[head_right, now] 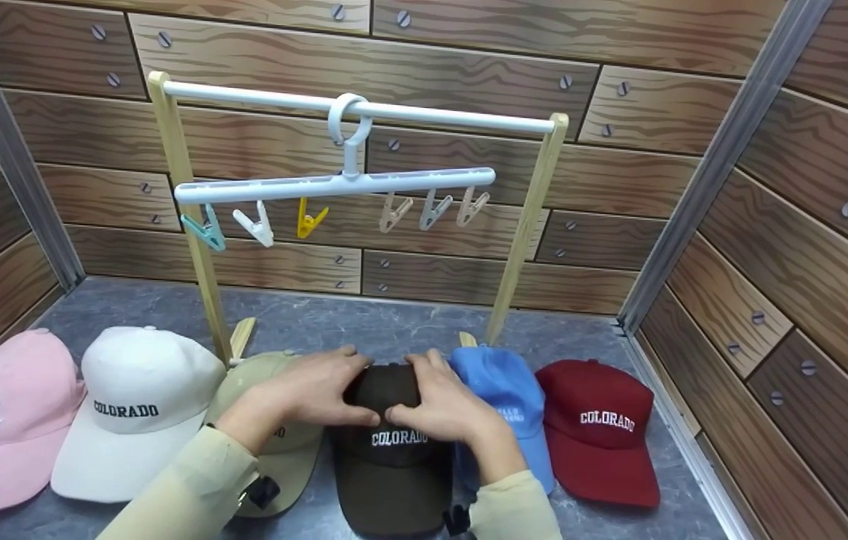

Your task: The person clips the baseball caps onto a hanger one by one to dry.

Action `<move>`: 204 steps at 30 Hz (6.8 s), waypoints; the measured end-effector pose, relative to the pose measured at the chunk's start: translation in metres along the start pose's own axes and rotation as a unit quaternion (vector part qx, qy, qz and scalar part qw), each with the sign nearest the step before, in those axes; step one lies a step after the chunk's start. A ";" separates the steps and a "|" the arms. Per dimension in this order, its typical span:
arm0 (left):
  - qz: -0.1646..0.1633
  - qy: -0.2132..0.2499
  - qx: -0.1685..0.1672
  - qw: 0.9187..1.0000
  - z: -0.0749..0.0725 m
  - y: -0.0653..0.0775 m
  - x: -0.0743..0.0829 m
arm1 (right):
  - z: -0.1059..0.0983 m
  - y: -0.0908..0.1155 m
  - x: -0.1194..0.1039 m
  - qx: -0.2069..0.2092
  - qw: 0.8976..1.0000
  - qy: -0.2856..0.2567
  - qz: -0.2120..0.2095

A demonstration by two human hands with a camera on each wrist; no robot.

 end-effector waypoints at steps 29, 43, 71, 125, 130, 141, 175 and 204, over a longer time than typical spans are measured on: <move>0.019 0.134 0.061 0.989 -0.023 0.015 0.012 | -0.028 0.012 -0.008 -0.006 0.998 -0.050 -0.025; 0.024 0.149 0.097 0.984 -0.031 0.028 0.017 | -0.038 0.017 -0.013 0.007 1.000 -0.026 -0.014; 0.005 0.196 0.119 0.973 -0.037 0.032 0.018 | -0.057 0.025 -0.032 0.045 0.999 0.003 -0.024; -0.023 0.242 0.221 0.944 -0.048 0.036 0.020 | -0.073 0.035 -0.048 0.173 0.976 -0.101 -0.081; -0.019 0.236 0.246 0.940 -0.049 0.035 0.020 | -0.072 0.034 -0.051 0.198 0.970 -0.107 -0.096; -0.039 0.239 0.268 0.933 -0.050 0.035 0.018 | -0.067 0.031 -0.055 0.234 0.961 -0.113 -0.096; -0.057 0.279 0.248 0.926 -0.074 -0.001 0.024 | -0.085 0.017 -0.044 0.262 0.955 -0.118 -0.071; -0.071 0.288 0.260 0.919 -0.101 -0.038 0.019 | -0.123 -0.013 -0.050 0.264 0.957 -0.105 -0.057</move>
Point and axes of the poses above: each hand's wrist, its own y-axis away from the middle knuckle, its own z-axis out of the palm, x = y × z, the point moved 4 cm from there along -y, towards the middle knuckle, and after that the axes turned 5 degrees about x, right-handed, at the moved point
